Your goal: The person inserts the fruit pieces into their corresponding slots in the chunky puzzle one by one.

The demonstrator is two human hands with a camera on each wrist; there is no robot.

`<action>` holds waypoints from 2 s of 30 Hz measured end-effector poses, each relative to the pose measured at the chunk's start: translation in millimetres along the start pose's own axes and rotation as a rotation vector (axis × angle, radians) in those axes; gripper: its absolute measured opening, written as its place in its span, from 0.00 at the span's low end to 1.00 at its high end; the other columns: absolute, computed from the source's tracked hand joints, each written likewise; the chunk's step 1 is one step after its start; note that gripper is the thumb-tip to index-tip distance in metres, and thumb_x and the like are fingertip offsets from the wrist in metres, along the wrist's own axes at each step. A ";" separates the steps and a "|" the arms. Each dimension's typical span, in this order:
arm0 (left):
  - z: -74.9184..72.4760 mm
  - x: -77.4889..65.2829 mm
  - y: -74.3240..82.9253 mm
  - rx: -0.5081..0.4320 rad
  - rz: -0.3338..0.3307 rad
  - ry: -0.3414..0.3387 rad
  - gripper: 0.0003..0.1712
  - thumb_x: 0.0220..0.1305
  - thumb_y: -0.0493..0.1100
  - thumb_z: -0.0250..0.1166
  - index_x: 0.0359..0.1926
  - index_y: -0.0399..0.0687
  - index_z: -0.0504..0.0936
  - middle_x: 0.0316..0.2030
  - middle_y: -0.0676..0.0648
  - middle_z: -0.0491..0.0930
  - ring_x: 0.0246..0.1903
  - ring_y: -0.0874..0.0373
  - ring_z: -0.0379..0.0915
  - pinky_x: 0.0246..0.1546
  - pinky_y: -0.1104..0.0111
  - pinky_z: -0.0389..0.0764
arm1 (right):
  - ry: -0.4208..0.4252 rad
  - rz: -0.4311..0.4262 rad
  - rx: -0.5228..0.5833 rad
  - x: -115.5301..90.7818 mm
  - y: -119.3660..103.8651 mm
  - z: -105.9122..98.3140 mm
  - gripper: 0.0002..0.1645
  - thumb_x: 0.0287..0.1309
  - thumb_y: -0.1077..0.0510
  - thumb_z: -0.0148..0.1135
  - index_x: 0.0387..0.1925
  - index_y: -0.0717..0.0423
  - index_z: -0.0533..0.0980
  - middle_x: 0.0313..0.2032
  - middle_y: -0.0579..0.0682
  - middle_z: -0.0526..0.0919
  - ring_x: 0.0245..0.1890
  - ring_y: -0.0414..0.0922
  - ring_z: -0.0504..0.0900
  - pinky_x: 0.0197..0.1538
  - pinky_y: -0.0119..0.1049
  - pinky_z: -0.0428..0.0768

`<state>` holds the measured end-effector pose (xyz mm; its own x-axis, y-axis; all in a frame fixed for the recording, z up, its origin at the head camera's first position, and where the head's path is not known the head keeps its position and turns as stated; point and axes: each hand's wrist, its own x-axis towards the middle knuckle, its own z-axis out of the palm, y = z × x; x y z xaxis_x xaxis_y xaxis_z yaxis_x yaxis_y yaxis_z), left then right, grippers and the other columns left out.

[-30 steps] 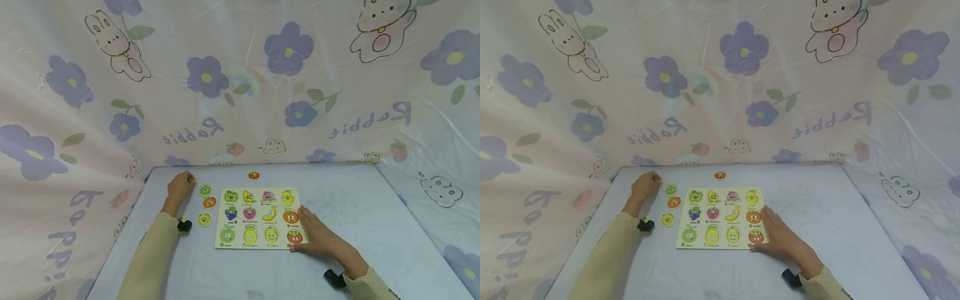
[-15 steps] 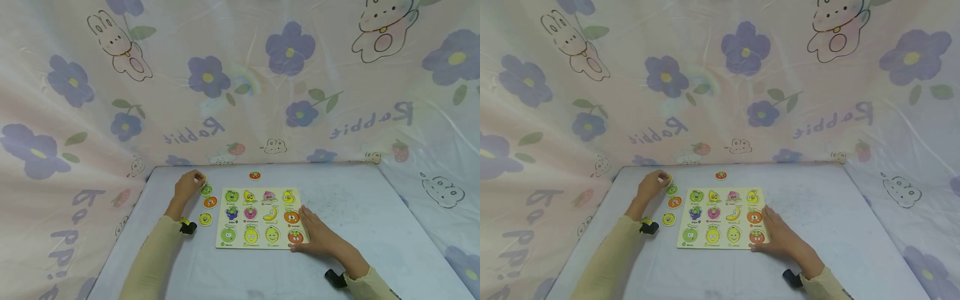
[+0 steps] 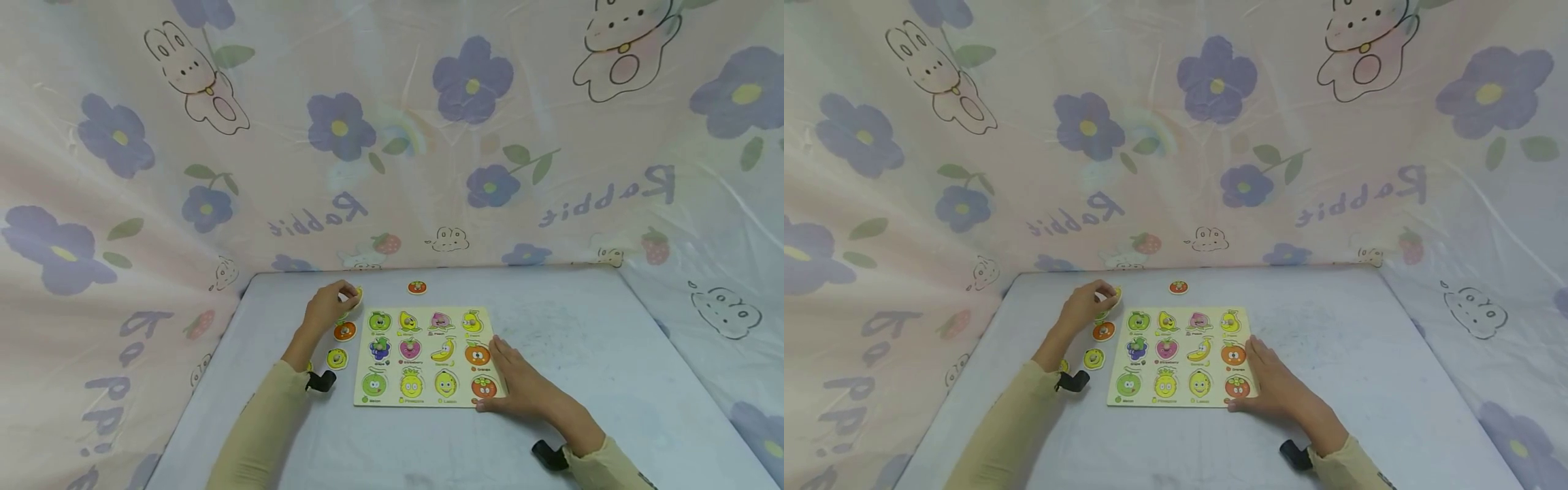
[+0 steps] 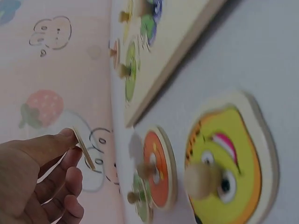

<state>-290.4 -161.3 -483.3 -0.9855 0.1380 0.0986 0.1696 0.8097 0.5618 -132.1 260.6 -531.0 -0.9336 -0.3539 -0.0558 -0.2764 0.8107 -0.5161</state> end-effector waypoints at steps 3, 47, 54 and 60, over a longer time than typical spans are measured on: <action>4.0 -1.9 11.3 -0.003 0.023 -0.023 0.10 0.75 0.53 0.71 0.49 0.56 0.86 0.45 0.54 0.88 0.41 0.55 0.79 0.38 0.58 0.77 | 0.000 0.001 0.001 -0.4 -1.0 -1.4 0.84 0.45 0.23 0.81 0.82 0.73 0.50 0.83 0.69 0.49 0.82 0.69 0.51 0.76 0.67 0.61; 66.3 -34.7 98.9 0.022 0.304 -0.249 0.06 0.73 0.52 0.73 0.43 0.62 0.85 0.41 0.62 0.86 0.30 0.67 0.74 0.33 0.69 0.74 | -0.004 -0.005 0.015 -1.7 -3.6 -2.3 0.83 0.45 0.26 0.82 0.81 0.74 0.50 0.83 0.71 0.49 0.82 0.70 0.51 0.76 0.67 0.60; 74.6 -39.5 108.0 0.069 0.358 -0.257 0.05 0.72 0.53 0.73 0.42 0.63 0.85 0.40 0.64 0.85 0.29 0.67 0.70 0.31 0.71 0.71 | -0.009 0.005 0.018 -1.2 -3.2 -2.4 0.84 0.45 0.24 0.82 0.82 0.73 0.50 0.83 0.69 0.48 0.82 0.70 0.51 0.76 0.67 0.60; 82.6 -41.0 116.2 0.150 0.391 -0.288 0.06 0.72 0.53 0.73 0.42 0.64 0.84 0.39 0.65 0.84 0.31 0.69 0.72 0.33 0.71 0.73 | -0.005 -0.006 0.014 -1.3 -1.6 -1.7 0.84 0.45 0.24 0.81 0.82 0.73 0.50 0.83 0.70 0.49 0.82 0.70 0.51 0.76 0.67 0.60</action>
<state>-230.4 -25.8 -489.8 -0.8127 0.5815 0.0357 0.5445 0.7363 0.4016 -130.9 260.6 -528.7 -0.9307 -0.3613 -0.0571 -0.2788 0.8018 -0.5285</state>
